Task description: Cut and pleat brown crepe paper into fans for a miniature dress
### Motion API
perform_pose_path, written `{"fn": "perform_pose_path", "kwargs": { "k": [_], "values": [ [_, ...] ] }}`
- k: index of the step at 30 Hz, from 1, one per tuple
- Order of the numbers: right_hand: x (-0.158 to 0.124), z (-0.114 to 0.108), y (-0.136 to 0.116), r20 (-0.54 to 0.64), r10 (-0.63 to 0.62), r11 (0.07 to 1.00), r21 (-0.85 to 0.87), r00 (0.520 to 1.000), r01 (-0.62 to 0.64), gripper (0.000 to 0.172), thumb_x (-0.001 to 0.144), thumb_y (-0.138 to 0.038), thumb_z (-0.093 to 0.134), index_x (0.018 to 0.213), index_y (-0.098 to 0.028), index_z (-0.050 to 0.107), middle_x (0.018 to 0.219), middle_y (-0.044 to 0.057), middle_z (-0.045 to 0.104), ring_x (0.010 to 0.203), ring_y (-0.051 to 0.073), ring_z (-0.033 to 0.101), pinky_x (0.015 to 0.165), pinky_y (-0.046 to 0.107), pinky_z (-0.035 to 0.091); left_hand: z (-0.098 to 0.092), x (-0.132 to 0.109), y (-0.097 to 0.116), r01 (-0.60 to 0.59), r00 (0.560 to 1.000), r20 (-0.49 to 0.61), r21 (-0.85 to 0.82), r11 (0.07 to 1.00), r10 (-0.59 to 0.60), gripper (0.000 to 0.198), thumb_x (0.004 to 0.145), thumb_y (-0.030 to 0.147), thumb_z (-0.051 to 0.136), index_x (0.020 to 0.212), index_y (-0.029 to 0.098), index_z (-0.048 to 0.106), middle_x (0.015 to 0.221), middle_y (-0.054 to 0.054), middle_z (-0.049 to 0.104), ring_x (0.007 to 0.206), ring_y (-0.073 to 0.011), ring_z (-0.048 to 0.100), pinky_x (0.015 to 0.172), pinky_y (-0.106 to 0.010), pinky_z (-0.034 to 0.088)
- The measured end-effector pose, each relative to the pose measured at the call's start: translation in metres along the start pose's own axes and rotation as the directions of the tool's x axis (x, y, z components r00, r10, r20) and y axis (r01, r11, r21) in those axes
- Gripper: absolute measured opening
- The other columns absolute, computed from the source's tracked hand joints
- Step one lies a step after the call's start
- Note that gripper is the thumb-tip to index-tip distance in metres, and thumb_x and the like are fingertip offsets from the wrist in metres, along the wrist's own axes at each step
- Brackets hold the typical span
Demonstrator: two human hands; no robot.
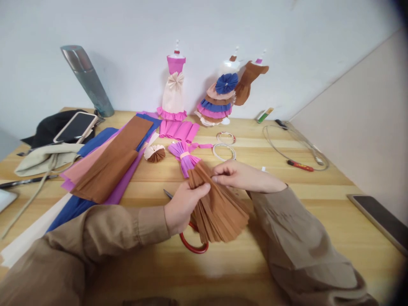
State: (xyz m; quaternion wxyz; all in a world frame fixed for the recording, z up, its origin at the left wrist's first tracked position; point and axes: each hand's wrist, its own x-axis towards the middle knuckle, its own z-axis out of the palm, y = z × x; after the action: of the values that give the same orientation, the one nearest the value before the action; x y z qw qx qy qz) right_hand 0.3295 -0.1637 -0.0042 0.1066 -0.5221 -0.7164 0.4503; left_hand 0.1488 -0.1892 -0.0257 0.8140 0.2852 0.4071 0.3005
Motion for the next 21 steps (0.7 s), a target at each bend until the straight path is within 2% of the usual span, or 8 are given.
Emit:
{"fn": "perform_pose_path", "kwargs": {
  "k": [3,5,7,10,13,17,21],
  "values": [
    [0.008,0.002,0.000,-0.229,0.003,0.998,0.056,0.973,0.011,0.037,0.078,-0.048,0.048,0.056,-0.022,0.034,0.056,-0.005,0.031,0.053,0.010,0.030,0.052,0.027,0.026,-0.002,0.012,0.019,-0.094,0.996,-0.005,0.003,0.996,0.094,0.016,0.080,0.014,0.061,0.094,0.009,0.067,0.088,-0.009,0.073,0.088,-0.0212,0.068,0.092,-0.036,0.048],
    [0.017,0.002,0.003,-0.300,0.019,0.998,0.070,0.954,0.002,0.036,0.078,-0.048,0.047,0.056,-0.022,0.035,0.056,-0.005,0.033,0.053,0.010,0.031,0.052,0.027,0.026,-0.006,0.022,0.032,-0.164,0.986,-0.005,0.019,0.986,0.164,0.015,0.077,0.011,0.063,0.092,0.009,0.067,0.087,-0.009,0.073,0.083,-0.0212,0.069,0.088,-0.037,0.051],
    [0.024,0.002,0.008,-0.308,0.029,0.999,0.047,0.951,-0.015,0.036,0.076,-0.047,0.049,0.055,-0.022,0.035,0.054,-0.005,0.032,0.052,0.010,0.030,0.052,0.027,0.024,-0.011,0.031,0.041,-0.191,0.980,-0.044,0.030,0.981,0.192,0.015,0.076,0.011,0.063,0.090,0.008,0.067,0.083,-0.009,0.073,0.077,-0.0210,0.069,0.084,-0.037,0.053],
    [0.031,0.001,0.016,-0.261,0.035,0.999,0.004,0.965,-0.035,0.037,0.075,-0.046,0.050,0.053,-0.022,0.032,0.053,-0.006,0.029,0.051,0.009,0.028,0.052,0.028,0.022,-0.018,0.041,0.043,-0.173,0.976,-0.126,0.030,0.985,0.175,0.013,0.074,0.011,0.064,0.086,0.007,0.068,0.077,-0.010,0.073,0.069,-0.0208,0.069,0.076,-0.036,0.056],
    [0.033,0.000,0.022,-0.253,0.031,0.999,-0.032,0.967,-0.040,0.037,0.075,-0.047,0.048,0.054,-0.022,0.030,0.053,-0.006,0.028,0.050,0.009,0.027,0.052,0.028,0.021,-0.024,0.045,0.036,-0.128,0.986,-0.103,0.031,0.991,0.131,0.016,0.073,0.010,0.065,0.088,0.006,0.068,0.079,-0.011,0.073,0.069,-0.0203,0.069,0.075,-0.035,0.056],
    [0.035,0.001,0.029,-0.302,0.014,0.995,-0.090,0.953,-0.043,0.037,0.075,-0.047,0.048,0.054,-0.021,0.032,0.053,-0.006,0.030,0.051,0.009,0.028,0.052,0.028,0.022,-0.031,0.046,0.029,-0.081,0.994,-0.075,0.061,0.995,0.085,0.021,0.076,0.012,0.066,0.096,0.007,0.068,0.087,-0.013,0.074,0.072,-0.0209,0.070,0.074,-0.034,0.057],
    [0.037,0.001,0.034,-0.259,0.058,0.990,-0.107,0.964,-0.088,0.035,0.074,-0.045,0.050,0.053,-0.021,0.034,0.053,-0.006,0.031,0.052,0.009,0.030,0.053,0.028,0.024,-0.034,0.044,0.030,0.031,0.994,-0.106,0.082,0.996,-0.022,0.022,0.082,0.014,0.061,0.102,0.008,0.066,0.090,-0.013,0.074,0.075,-0.0204,0.070,0.070,-0.031,0.057]
  ]
}}
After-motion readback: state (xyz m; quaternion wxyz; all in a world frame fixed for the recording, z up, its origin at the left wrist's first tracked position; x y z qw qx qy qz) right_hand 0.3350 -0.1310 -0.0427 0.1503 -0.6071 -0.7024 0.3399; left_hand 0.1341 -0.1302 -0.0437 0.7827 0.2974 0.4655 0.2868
